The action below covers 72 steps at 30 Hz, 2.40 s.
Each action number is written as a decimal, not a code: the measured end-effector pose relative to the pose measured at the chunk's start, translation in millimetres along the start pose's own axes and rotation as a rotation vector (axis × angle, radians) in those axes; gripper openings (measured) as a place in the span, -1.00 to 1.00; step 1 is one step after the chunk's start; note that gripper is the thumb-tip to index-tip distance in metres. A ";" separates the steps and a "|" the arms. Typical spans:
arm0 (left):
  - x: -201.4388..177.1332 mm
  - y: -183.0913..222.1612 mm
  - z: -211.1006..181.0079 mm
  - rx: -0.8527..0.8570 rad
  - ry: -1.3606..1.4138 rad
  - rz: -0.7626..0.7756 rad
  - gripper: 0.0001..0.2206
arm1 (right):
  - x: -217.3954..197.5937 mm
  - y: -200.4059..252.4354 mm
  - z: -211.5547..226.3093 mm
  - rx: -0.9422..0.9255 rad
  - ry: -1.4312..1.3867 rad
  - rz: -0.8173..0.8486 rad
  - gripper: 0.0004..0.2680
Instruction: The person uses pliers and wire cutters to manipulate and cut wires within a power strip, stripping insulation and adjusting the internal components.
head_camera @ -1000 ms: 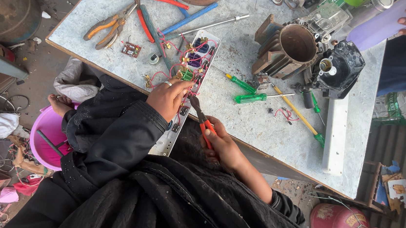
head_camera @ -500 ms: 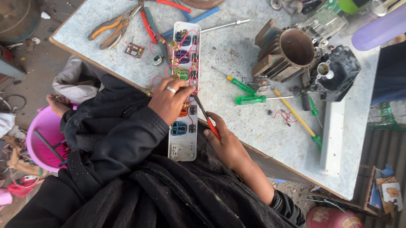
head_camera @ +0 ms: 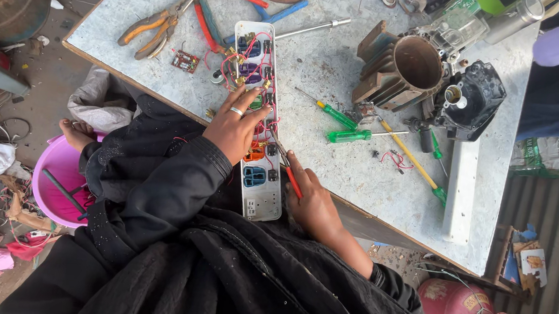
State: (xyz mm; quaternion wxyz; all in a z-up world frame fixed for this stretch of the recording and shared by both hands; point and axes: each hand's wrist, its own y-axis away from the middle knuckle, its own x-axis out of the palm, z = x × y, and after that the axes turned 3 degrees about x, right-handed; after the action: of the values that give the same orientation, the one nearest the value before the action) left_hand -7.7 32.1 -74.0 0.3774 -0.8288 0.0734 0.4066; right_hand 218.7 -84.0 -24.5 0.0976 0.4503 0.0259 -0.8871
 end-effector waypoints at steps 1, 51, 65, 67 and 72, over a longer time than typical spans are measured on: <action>-0.5 -0.3 0.0 -0.001 0.002 0.002 -0.62 | -2.3 -1.0 2.5 0.040 0.056 0.028 -0.47; 1.6 -3.7 -7.6 -0.047 0.199 0.063 -0.86 | -18.7 16.3 -25.7 -0.204 0.103 -0.101 -0.52; -1.8 0.6 -9.1 0.015 0.091 0.062 -0.82 | -34.9 13.9 -5.8 0.351 -0.475 0.243 -0.59; 1.3 2.9 -8.2 0.026 0.076 0.061 -0.81 | -33.3 20.8 -0.9 -0.132 0.213 -0.071 -0.58; 4.8 4.7 -4.2 0.016 0.101 0.064 -0.82 | -28.6 28.9 6.3 -0.089 0.408 -0.163 -0.55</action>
State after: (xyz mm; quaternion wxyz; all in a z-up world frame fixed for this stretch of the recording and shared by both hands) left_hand -4.0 26.8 -78.6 0.3668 -0.8424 0.1220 0.3754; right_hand 235.8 -108.9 3.4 0.0381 0.6121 0.1206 -0.7806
